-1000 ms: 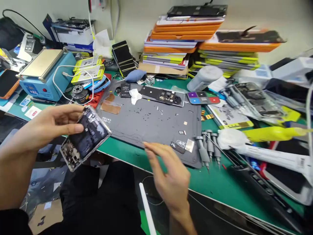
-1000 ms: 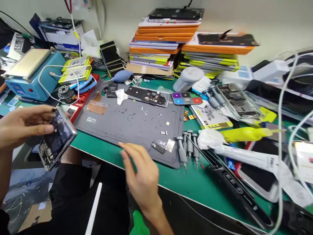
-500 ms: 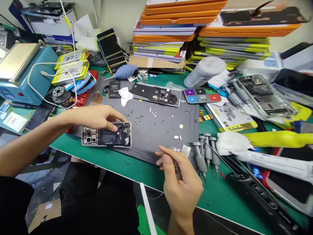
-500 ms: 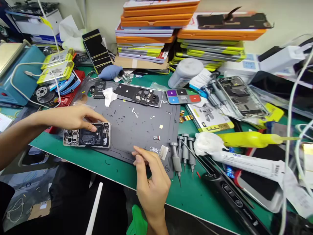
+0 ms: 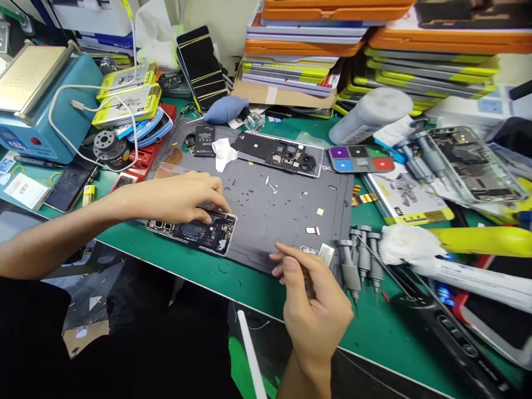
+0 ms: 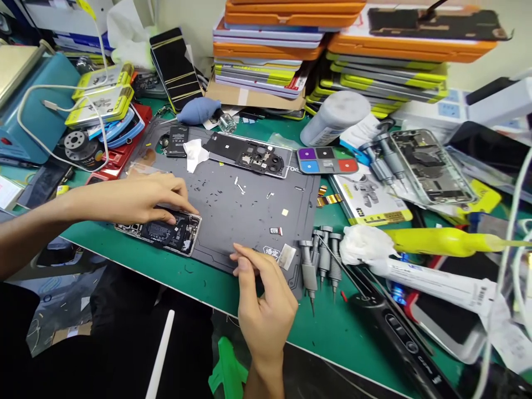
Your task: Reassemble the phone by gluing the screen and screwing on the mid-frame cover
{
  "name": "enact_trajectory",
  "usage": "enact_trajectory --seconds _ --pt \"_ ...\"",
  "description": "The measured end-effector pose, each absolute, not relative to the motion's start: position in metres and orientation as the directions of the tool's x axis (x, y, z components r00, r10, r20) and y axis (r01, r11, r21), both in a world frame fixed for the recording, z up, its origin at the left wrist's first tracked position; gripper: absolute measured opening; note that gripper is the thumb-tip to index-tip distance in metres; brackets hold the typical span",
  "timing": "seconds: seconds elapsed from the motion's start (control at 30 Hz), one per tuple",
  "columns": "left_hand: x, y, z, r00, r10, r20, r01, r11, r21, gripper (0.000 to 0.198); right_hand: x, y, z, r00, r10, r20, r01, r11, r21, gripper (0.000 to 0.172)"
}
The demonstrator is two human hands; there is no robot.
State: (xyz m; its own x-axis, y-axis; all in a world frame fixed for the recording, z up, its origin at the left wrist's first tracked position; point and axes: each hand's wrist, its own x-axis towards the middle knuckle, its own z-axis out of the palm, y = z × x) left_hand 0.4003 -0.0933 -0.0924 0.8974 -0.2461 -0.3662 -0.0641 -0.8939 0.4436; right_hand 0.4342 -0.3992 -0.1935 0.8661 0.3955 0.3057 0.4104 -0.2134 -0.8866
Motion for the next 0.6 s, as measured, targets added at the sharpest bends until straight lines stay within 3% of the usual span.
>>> enact_trajectory --seconds 0.17,0.3,0.4,0.5,0.6 --pt "0.390 -0.095 -0.102 0.935 -0.264 -0.235 -0.158 -0.907 0.389 0.033 0.435 -0.397 -0.193 0.841 0.417 0.345 0.460 -0.213 -0.862 0.019" --pt "0.357 -0.101 -0.092 0.981 -0.178 0.081 -0.193 -0.945 0.265 0.030 0.437 -0.398 -0.192 0.814 0.462 0.351 0.494 -0.235 -0.837 0.021" --pt "0.335 -0.104 -0.086 0.972 -0.113 0.205 -0.156 -0.966 0.207 0.024 0.440 -0.398 -0.188 0.775 0.492 0.396 0.547 -0.210 -0.810 0.029" --pt "0.332 -0.102 -0.090 0.961 -0.155 0.231 -0.190 -0.972 0.136 0.019 0.446 -0.390 -0.178 0.677 0.567 0.469 0.676 -0.228 -0.700 0.037" --pt "0.346 -0.100 -0.101 0.942 -0.288 0.174 -0.300 -0.953 0.048 0.028 0.452 -0.374 -0.167 0.604 0.683 0.411 0.762 -0.345 -0.548 0.036"
